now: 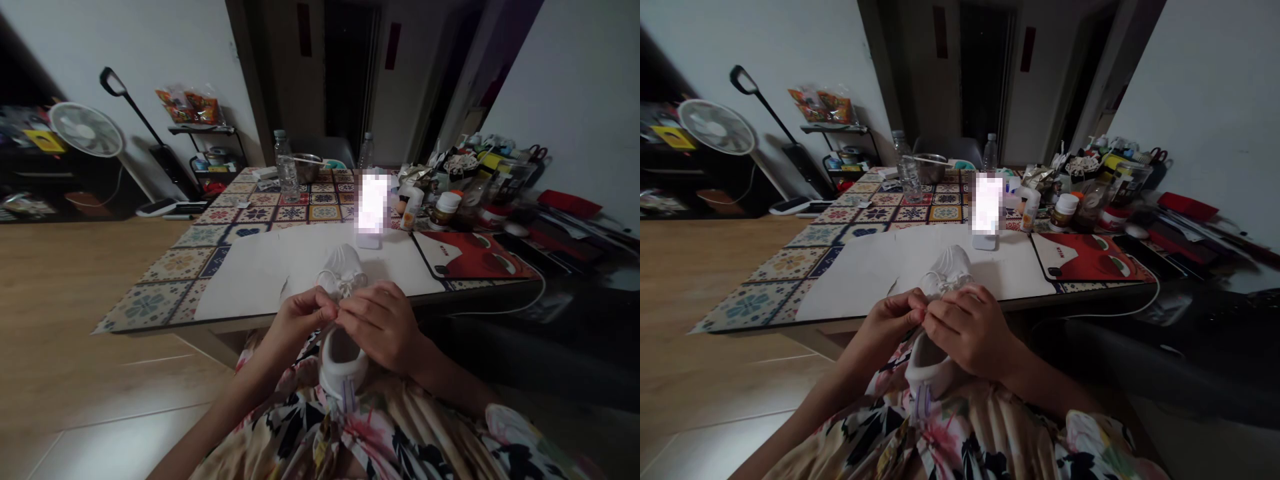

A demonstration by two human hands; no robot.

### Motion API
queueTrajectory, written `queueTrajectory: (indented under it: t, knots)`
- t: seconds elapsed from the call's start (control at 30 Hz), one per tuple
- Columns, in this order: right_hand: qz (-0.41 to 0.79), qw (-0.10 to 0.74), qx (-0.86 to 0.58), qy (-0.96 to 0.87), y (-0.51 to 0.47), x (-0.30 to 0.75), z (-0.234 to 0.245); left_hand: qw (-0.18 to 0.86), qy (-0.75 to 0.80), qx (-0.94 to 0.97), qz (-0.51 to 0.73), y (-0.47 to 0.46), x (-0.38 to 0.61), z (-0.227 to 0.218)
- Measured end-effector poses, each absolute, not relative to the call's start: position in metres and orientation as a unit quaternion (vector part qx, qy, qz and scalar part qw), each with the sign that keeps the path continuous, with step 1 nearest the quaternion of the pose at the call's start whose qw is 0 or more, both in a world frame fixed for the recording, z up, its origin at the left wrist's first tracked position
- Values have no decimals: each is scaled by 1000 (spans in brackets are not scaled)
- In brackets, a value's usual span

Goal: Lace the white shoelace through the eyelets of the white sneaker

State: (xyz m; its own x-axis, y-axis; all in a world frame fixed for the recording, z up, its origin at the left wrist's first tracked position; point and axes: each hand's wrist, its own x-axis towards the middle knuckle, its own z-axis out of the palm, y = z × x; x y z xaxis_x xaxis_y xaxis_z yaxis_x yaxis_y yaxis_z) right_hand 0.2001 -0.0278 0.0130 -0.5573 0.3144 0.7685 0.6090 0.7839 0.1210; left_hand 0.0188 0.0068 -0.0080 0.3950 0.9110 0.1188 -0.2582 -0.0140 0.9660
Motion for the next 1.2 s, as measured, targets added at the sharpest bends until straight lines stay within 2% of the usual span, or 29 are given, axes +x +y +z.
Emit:
queueTrajectory:
  t: [0.2,0.37,0.5,0.87,1.0,1.2]
  knots:
    - [-73,465,-228,-853,-23,202,15,601,304,584,454,23,14,-15]
    - [29,443,-190,-876,-25,204,18,544,339,601,478,30,16,-16]
    - [56,432,-171,-884,-24,206,18,484,364,632,484,30,21,-15]
    - [68,399,-156,-901,-23,209,18,456,363,662,471,28,23,-15]
    - [21,341,-188,-921,-28,213,23,458,341,677,464,29,19,-18]
    - [-76,295,-297,-905,-39,205,28,477,293,699,445,24,3,-21]
